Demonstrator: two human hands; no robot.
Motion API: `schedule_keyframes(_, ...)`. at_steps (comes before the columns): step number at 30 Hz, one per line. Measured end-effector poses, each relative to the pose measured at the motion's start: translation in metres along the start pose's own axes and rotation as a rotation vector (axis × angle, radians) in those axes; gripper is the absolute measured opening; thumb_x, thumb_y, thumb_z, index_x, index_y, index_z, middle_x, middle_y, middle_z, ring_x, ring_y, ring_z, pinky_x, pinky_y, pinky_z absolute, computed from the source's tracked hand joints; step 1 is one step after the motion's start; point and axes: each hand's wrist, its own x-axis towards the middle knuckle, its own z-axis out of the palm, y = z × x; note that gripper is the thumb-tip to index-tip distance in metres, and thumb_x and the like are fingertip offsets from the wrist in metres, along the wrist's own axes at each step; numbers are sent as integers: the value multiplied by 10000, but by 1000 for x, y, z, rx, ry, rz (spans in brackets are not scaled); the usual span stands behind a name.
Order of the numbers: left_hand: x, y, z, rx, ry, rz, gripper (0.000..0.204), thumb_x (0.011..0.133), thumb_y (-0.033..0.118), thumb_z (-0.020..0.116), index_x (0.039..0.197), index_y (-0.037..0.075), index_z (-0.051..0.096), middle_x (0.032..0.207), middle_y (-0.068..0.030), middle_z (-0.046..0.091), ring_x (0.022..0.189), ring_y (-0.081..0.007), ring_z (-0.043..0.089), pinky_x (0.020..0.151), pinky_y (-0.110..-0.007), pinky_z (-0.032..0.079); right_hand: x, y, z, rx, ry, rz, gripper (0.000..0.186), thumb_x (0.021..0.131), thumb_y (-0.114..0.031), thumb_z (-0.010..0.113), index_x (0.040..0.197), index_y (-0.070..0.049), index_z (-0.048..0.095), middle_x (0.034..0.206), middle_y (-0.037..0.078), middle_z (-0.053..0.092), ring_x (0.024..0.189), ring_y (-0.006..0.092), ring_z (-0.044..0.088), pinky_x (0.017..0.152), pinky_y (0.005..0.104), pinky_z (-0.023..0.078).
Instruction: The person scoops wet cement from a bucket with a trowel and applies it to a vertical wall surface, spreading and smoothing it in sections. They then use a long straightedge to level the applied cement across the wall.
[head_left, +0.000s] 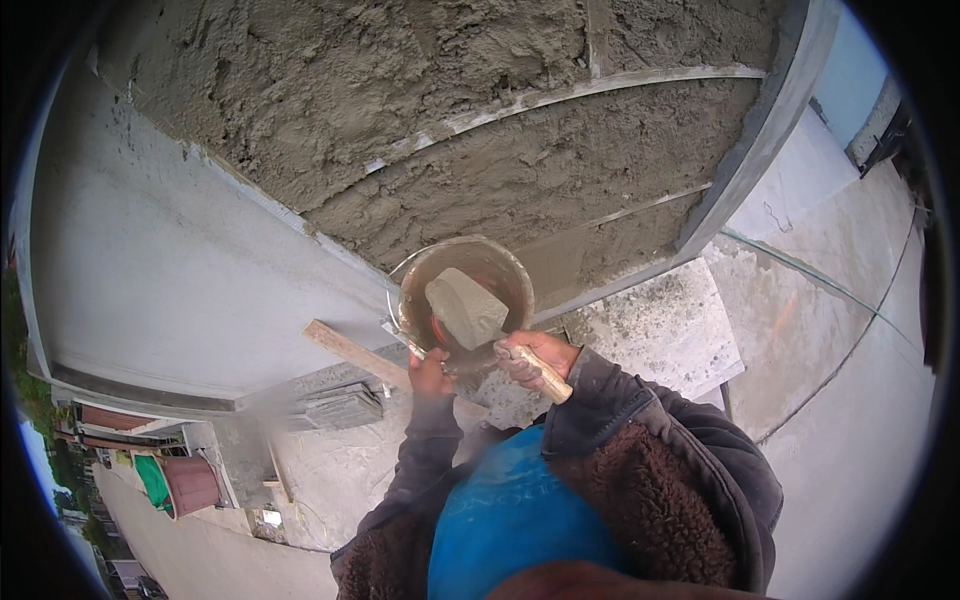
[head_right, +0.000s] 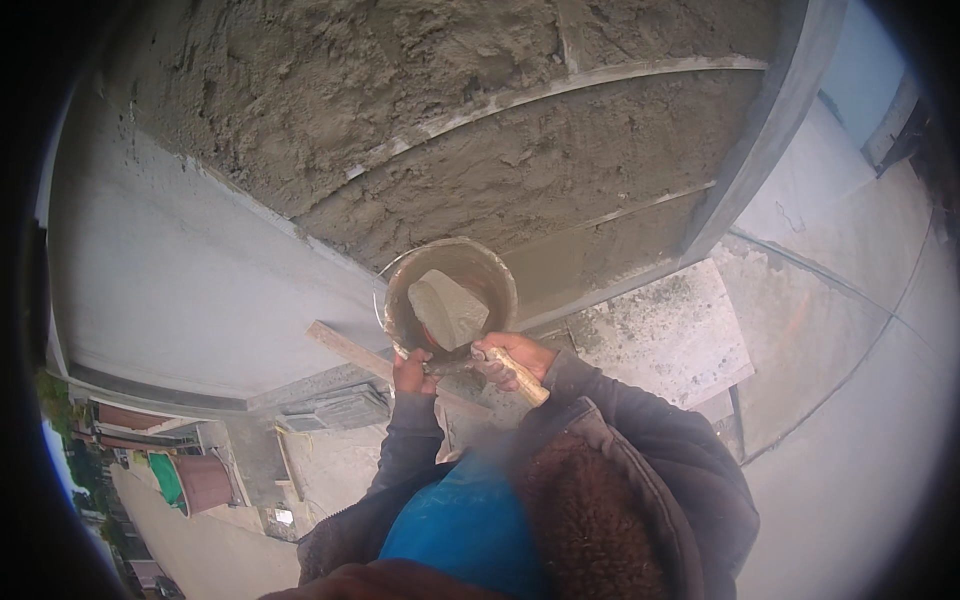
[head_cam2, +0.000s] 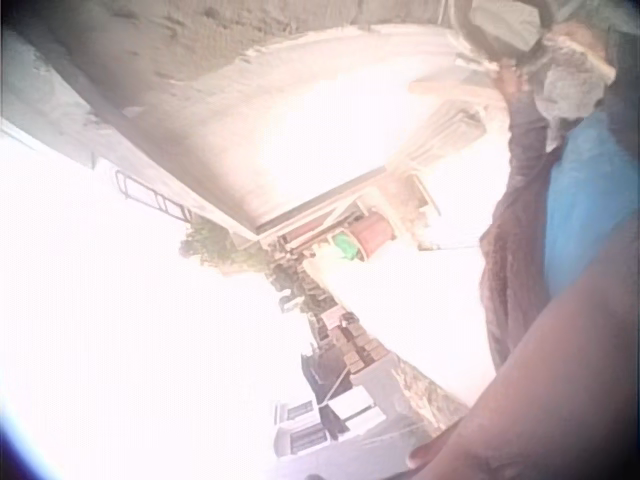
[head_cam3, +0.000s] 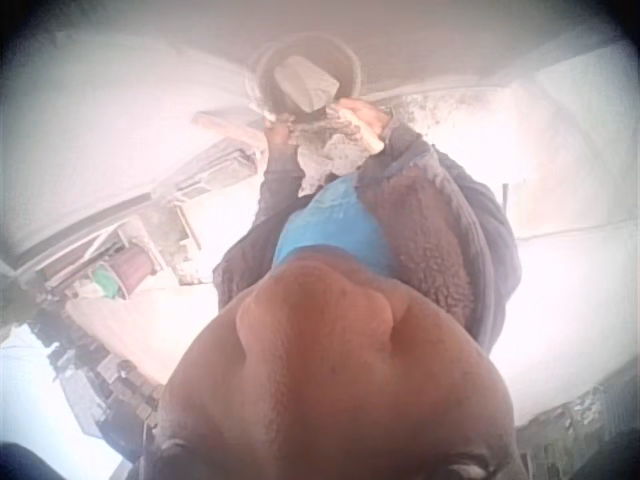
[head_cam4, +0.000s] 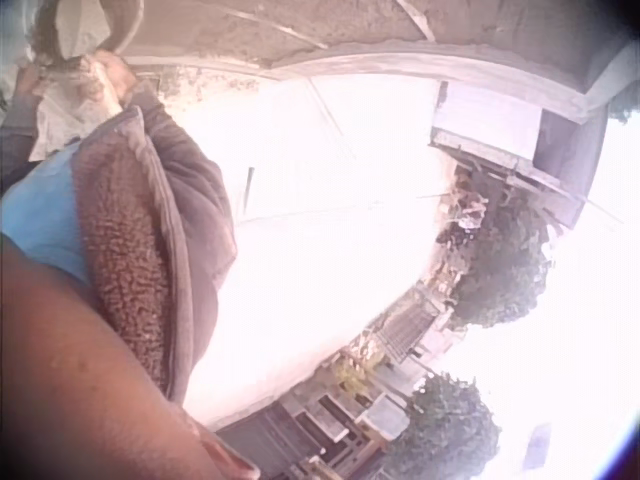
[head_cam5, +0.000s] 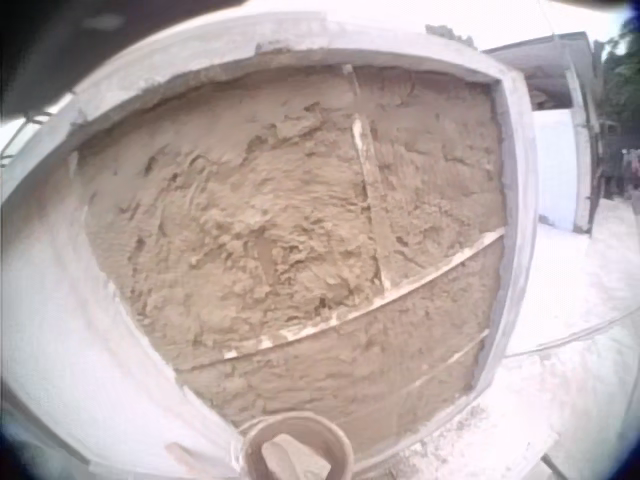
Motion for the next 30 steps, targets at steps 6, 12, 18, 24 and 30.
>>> schedule_keyframes(6,20,58,-90,95,-73,-52,686,744,-88,484,1380,162,430,1211,-112,546,1027,-332,622,778,-543,596,28,-29,83,-3,-162,-642,219,1006,-300,436,908,-115,502,647,-22,441,429,95,423,361,277,415)
schedule_keyframes(12,9,123,-185,308,-1,51,703,681,-38,496,1357,147,436,1193,-104,547,991,-311,628,669,-506,622,7,-59,194,-367,268,-1509,136,970,-225,559,925,-100,531,681,2,518,455,103,497,404,285,449)
schedule_keyframes(18,-15,145,-233,291,82,129,654,683,-28,492,1314,139,455,1178,-105,547,994,-307,615,682,-539,607,-9,-192,213,-951,1579,-2703,188,928,-246,643,937,-63,599,773,93,639,658,251,645,580,365,510)
schedule_keyframes(24,-19,133,-216,204,139,78,665,688,-21,504,1327,154,449,1214,-106,528,1068,-336,582,771,-600,568,28,-249,140,-1688,1753,-1572,271,887,-348,629,982,-95,647,871,110,693,835,318,679,714,452,539)
schedule_keyframes(30,-22,114,-211,21,113,38,716,691,-60,485,1371,136,379,1260,-157,485,1130,-391,549,857,-650,528,90,-146,209,-1244,315,-1651,286,944,-354,611,952,-71,572,774,80,595,662,237,613,670,447,530)
